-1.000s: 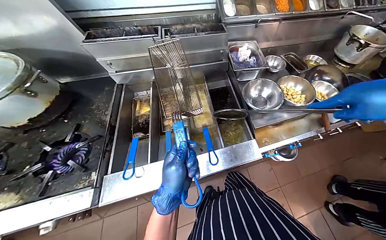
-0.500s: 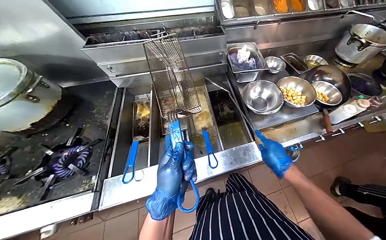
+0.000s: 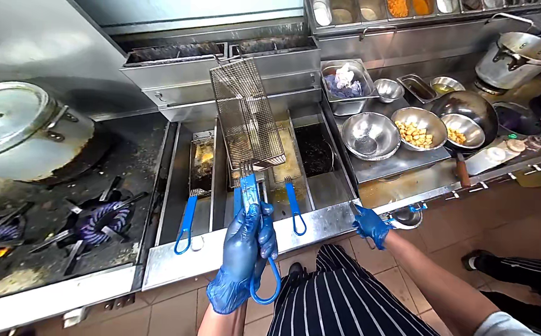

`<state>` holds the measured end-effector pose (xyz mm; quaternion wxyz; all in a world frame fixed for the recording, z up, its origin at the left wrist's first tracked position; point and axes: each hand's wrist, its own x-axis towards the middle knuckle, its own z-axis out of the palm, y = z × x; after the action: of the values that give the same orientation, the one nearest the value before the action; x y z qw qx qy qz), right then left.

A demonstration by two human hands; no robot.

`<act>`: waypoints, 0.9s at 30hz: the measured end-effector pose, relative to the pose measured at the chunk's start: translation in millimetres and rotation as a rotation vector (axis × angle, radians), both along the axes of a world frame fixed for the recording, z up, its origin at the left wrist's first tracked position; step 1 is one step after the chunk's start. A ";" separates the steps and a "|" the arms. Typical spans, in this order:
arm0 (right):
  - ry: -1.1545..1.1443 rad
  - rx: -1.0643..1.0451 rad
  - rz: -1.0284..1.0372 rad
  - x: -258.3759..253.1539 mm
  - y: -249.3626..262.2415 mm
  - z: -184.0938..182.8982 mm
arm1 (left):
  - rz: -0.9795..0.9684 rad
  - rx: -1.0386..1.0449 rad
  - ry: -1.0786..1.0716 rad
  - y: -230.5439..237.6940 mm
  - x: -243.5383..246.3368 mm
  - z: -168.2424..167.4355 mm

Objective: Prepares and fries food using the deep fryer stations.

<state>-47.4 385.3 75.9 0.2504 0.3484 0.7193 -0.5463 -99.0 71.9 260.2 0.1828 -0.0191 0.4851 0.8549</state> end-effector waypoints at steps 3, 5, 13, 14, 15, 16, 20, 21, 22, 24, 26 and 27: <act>0.093 -0.362 -0.278 -25.9 -16.9 16.8 | 0.007 -0.005 -0.013 1.7 1.6 -0.6; 0.124 -0.507 -0.406 -55.2 -20.2 22.1 | 0.005 -0.023 -0.009 1.9 1.4 0.4; 0.275 -0.400 -0.106 -100.1 19.8 -16.3 | -0.007 -0.042 -0.006 1.9 5.2 3.6; 0.300 -0.376 -0.063 -94.0 29.4 -17.8 | -0.007 -0.042 -0.008 1.6 5.3 3.7; 0.321 -0.360 -0.026 -87.1 39.7 -19.7 | -0.006 -0.041 -0.011 1.3 5.1 3.2; 0.334 -0.344 0.010 -79.9 49.8 -20.1 | -0.006 -0.040 -0.013 1.1 4.6 2.7; 0.312 -0.105 0.130 -42.9 71.2 1.3 | -0.002 -0.040 -0.018 1.2 2.3 1.3; 0.282 0.076 0.209 -32.1 70.4 9.2 | -0.005 -0.043 -0.015 1.2 2.0 0.4; 0.235 0.296 0.316 -21.5 67.1 16.9 | -0.006 -0.043 -0.012 1.2 1.4 -0.5; 0.153 0.663 0.470 -1.4 52.8 28.2 | -0.011 -0.029 -0.006 1.3 -0.4 -2.8; 0.036 0.772 0.542 9.5 35.5 31.5 | -0.013 -0.025 0.001 2.0 -1.7 -3.8; -0.015 0.727 0.550 10.1 25.8 32.8 | -0.010 -0.026 0.001 2.2 -2.0 -3.5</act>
<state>-37.3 411.1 108.7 0.2527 0.2134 0.9285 -0.1689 -100.9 74.1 256.7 0.1867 -0.0187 0.4965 0.8475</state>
